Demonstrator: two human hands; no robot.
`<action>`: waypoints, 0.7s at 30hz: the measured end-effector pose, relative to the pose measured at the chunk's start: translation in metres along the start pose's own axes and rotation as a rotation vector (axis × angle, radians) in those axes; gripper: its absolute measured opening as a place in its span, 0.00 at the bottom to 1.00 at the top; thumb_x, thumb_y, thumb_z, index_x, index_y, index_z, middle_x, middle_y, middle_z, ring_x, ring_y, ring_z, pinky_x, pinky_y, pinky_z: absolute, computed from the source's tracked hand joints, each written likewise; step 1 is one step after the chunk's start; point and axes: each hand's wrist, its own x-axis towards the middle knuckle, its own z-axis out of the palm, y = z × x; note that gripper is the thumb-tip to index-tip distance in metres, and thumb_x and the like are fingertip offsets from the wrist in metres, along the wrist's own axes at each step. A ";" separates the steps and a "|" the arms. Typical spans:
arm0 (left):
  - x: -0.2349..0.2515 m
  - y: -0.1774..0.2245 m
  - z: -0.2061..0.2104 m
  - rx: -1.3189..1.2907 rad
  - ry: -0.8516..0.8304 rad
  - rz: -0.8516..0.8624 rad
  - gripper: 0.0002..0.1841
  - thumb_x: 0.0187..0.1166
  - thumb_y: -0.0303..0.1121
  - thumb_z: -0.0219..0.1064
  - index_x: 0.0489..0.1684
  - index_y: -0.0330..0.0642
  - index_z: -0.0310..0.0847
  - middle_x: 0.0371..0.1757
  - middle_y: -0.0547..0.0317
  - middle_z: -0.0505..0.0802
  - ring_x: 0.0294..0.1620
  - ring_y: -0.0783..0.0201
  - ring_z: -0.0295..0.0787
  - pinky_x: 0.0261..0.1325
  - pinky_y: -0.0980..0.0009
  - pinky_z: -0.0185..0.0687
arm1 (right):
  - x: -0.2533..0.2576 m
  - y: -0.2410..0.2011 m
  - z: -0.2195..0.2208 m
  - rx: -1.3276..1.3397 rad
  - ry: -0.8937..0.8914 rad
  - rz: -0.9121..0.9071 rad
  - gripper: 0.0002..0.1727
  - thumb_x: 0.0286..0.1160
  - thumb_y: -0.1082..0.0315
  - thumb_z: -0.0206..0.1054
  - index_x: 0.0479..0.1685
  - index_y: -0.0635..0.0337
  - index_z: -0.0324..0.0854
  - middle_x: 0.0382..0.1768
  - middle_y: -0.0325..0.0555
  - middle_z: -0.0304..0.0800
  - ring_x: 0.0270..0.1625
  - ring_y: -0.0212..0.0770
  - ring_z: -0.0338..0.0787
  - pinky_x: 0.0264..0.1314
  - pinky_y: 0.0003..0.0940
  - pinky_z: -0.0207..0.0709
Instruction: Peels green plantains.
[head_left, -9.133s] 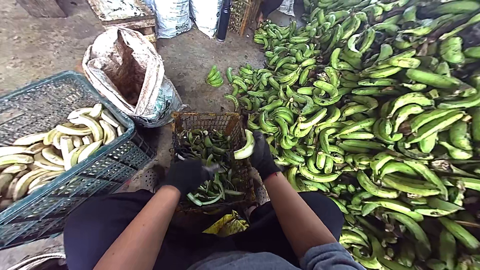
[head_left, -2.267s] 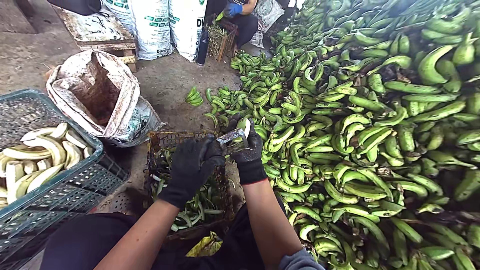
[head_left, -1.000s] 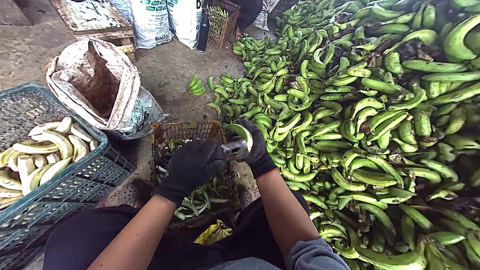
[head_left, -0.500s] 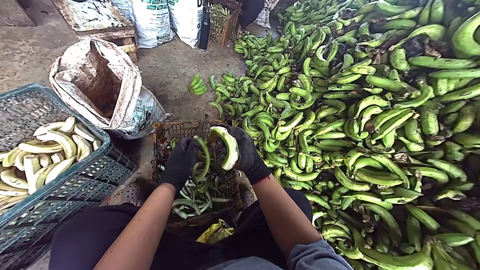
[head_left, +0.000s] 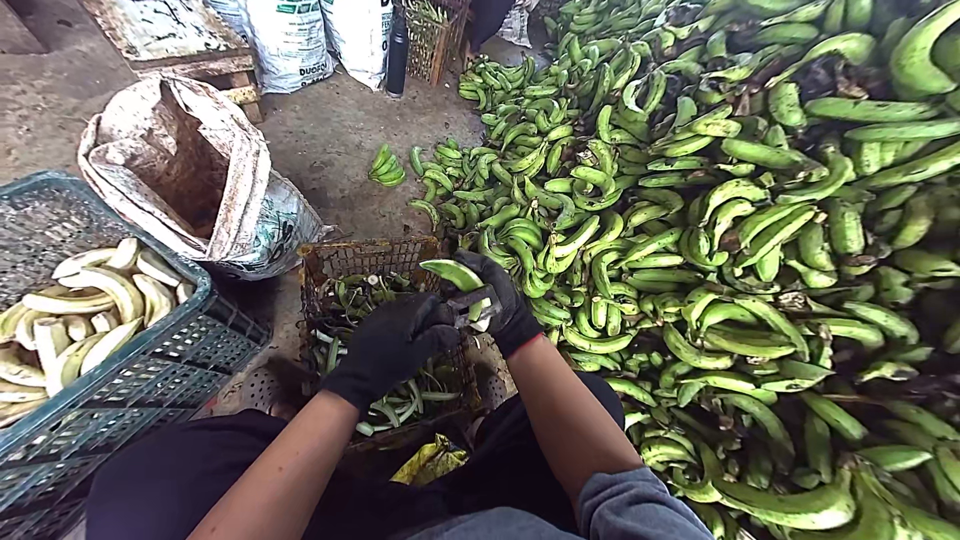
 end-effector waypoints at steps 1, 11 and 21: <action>0.002 0.001 0.002 -0.001 0.034 -0.045 0.29 0.83 0.59 0.60 0.74 0.50 0.80 0.65 0.51 0.89 0.65 0.51 0.87 0.68 0.43 0.80 | -0.001 0.006 0.004 -0.084 0.036 -0.087 0.19 0.87 0.58 0.46 0.39 0.53 0.81 0.26 0.38 0.87 0.26 0.29 0.86 0.29 0.26 0.84; 0.008 -0.029 -0.027 -0.230 0.397 -0.441 0.26 0.84 0.63 0.58 0.66 0.54 0.77 0.43 0.48 0.88 0.38 0.48 0.87 0.41 0.40 0.82 | 0.003 0.012 0.006 -0.040 0.115 -0.053 0.21 0.84 0.46 0.48 0.48 0.49 0.82 0.25 0.37 0.81 0.19 0.31 0.80 0.17 0.26 0.77; -0.009 0.004 -0.011 -0.370 0.136 -0.194 0.26 0.81 0.57 0.66 0.73 0.56 0.79 0.53 0.60 0.92 0.50 0.64 0.89 0.55 0.54 0.86 | -0.009 -0.007 -0.006 -0.163 0.044 -0.072 0.20 0.82 0.47 0.52 0.46 0.48 0.84 0.20 0.34 0.81 0.13 0.27 0.77 0.14 0.23 0.76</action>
